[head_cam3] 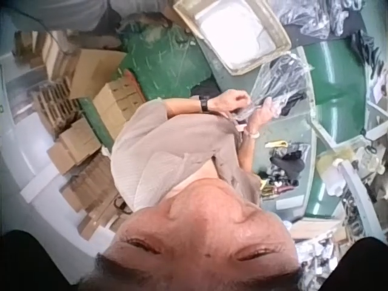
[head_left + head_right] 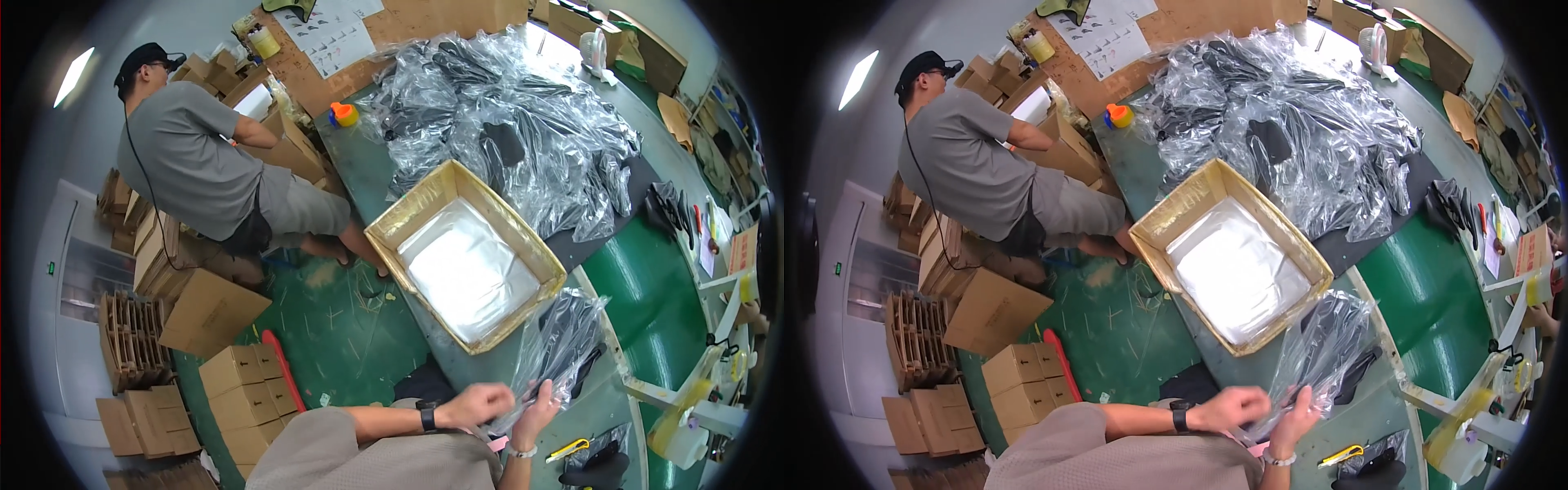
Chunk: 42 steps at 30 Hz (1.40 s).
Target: Pack bicycle saddles into individual plastic bags and organize them on a workbench.
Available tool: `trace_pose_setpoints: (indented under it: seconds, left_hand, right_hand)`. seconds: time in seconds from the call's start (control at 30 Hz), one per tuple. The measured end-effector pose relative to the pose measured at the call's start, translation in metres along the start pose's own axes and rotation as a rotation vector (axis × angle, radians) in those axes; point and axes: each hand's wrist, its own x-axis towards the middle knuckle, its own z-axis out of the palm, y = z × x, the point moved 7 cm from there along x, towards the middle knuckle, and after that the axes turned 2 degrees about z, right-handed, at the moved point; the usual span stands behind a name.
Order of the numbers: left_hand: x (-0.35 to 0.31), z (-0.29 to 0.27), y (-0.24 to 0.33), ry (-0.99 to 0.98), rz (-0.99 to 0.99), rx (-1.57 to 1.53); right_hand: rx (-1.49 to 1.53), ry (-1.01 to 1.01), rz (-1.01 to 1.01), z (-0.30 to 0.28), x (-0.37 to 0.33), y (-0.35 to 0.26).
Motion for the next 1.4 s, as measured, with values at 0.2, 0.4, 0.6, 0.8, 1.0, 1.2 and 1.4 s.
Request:
trace_pose_setpoints:
  seconds: [0.2, 0.4, 0.6, 0.8, 1.0, 1.2, 1.4]
  left_hand:
    - [0.028, -0.078, 0.034, 0.503, 0.104, -0.272]
    - [0.019, -0.283, 0.076, 1.056, 0.185, -0.473]
    - [0.02, -0.461, 0.092, 1.198, 0.299, -0.614]
    - [0.075, -0.562, 0.057, 1.133, 0.243, -0.546]
    - [0.055, -0.477, 0.11, 1.417, 0.176, 0.907]
    - [0.068, -0.178, 0.07, 0.601, 0.429, 1.007]
    - [0.135, -0.106, -0.053, 0.443, 0.174, 1.069]
  right_hand:
    - [-0.495, -0.779, -0.049, 0.101, -0.034, 0.031]
    - [-0.495, -0.881, -0.183, 0.128, -0.029, 0.012]
    - [-0.649, -0.764, 0.061, 0.052, 0.0, 0.052]
    - [-0.507, -0.567, 0.181, 0.024, 0.011, 0.047]
    - [-0.596, -0.336, -0.141, -0.021, 0.048, 0.025]
    - [-0.688, 0.327, -0.424, -0.151, 0.144, 0.046]
    - [-0.659, 0.438, -0.079, -0.205, 0.185, 0.127]
